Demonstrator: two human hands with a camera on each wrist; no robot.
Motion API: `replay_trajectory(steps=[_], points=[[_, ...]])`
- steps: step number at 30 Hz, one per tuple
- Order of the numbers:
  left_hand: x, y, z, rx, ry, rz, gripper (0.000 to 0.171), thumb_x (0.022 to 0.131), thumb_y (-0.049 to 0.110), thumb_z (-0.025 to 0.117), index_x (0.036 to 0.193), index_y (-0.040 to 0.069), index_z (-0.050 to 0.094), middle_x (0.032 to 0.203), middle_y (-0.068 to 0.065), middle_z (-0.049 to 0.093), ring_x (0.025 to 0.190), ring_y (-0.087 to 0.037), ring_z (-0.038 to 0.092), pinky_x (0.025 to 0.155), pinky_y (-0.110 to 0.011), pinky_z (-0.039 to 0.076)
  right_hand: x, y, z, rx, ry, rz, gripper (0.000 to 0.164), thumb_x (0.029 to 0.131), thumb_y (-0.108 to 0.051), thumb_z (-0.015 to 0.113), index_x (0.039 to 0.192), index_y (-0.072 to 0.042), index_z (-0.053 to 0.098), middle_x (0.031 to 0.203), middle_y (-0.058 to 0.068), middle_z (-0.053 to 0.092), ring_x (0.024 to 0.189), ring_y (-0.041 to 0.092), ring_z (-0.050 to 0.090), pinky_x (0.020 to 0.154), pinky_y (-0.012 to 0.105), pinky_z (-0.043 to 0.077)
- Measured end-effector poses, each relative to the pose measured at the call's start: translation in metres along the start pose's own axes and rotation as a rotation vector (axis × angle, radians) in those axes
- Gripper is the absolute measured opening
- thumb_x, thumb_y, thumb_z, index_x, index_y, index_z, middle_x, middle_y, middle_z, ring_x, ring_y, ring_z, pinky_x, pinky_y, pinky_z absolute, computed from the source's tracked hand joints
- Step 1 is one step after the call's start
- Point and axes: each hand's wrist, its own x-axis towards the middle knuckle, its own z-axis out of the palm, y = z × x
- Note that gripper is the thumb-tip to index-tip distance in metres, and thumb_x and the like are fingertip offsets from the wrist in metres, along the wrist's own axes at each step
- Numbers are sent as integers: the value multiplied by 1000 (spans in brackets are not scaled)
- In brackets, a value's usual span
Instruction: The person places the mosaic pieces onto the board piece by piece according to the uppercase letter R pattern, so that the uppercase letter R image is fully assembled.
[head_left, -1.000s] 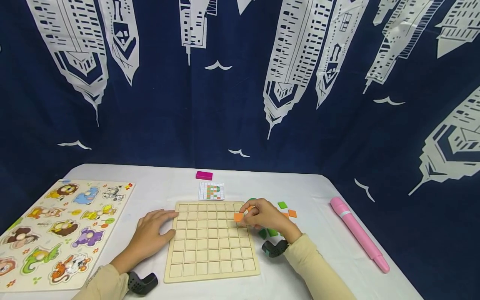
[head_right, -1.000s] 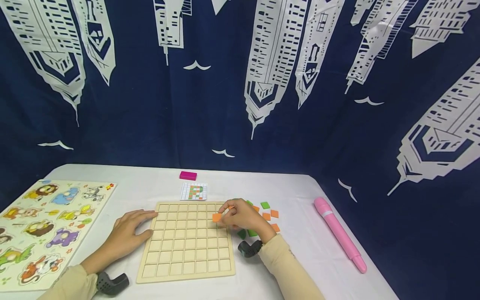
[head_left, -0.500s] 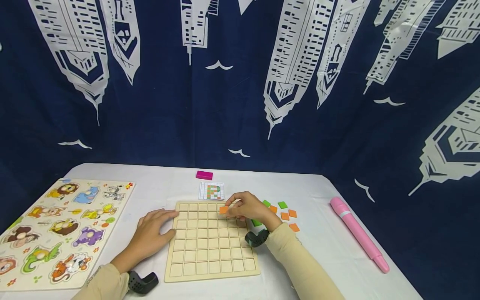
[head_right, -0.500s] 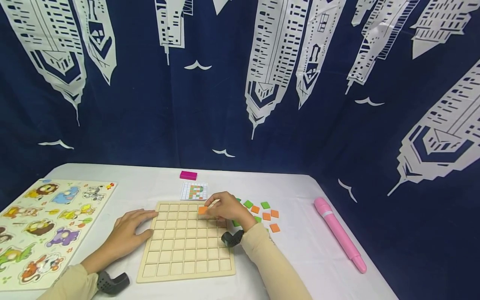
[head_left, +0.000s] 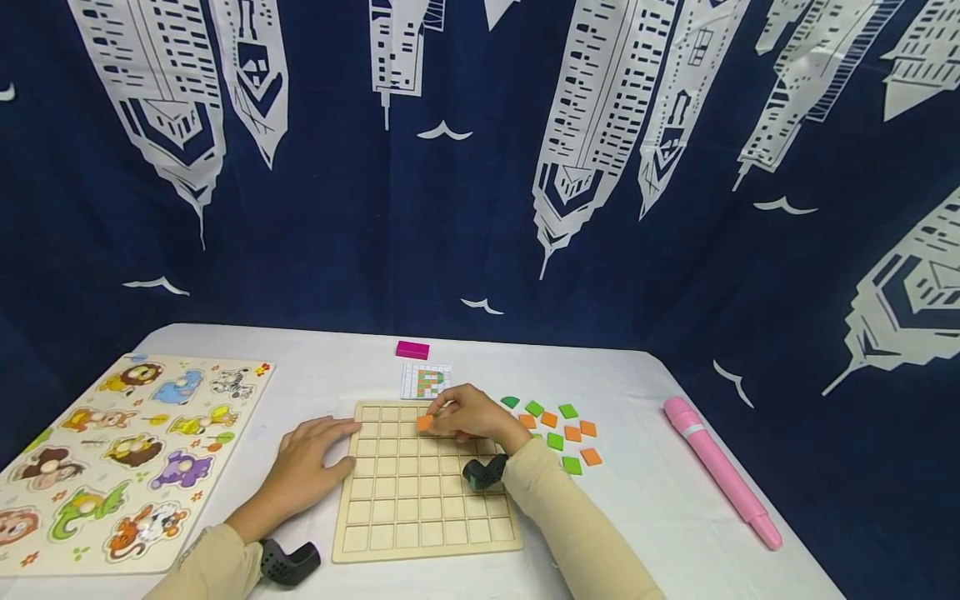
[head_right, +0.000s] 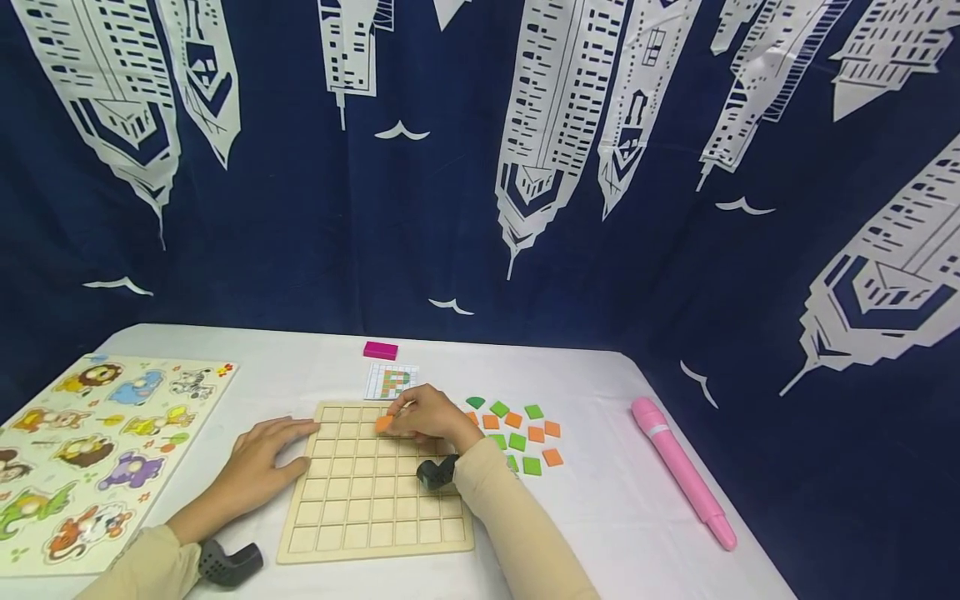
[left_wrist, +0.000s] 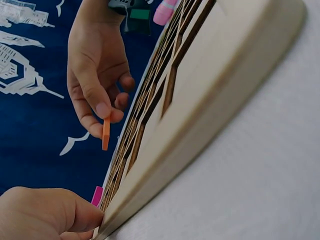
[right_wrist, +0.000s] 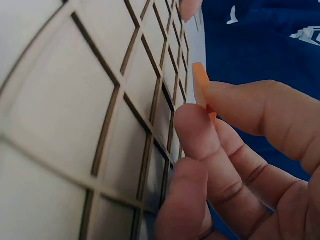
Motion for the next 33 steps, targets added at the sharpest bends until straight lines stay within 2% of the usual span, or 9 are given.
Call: replay_trajectory(steps=[10,18,28,33], points=[[2,0,3,5,2,11,48,93,13,72,140,4,70,146,-21,66,145,-50,45,115,-68,28,7,-9,11,-125,9,-6,16,90,-3,82,105,-1,75,67,-4,62,59,9,55,55,20,51],[3,2,3,4,-2,8,47,93,13,72,139,3,71,146,-22,66,145,-50,45,115,-69,28,11,-14,17,-201,28,0,13,89,-2,83,100,-3,76,65,-4,60,55,9,52,52,19,47],[3,3,1,3,-3,6,48,92,13,72,139,3,70,146,-22,65,145,-50,45,114,-68,28,15,-12,22,-226,59,-2,16,87,-1,85,101,-4,78,68,-6,60,59,7,53,57,19,44],[1,2,0,10,-7,-1,48,93,13,72,140,3,70,146,-22,65,145,-50,45,115,-69,28,14,-9,19,-158,16,-18,19,88,-2,84,106,-1,77,73,-5,65,62,8,57,59,19,47]])
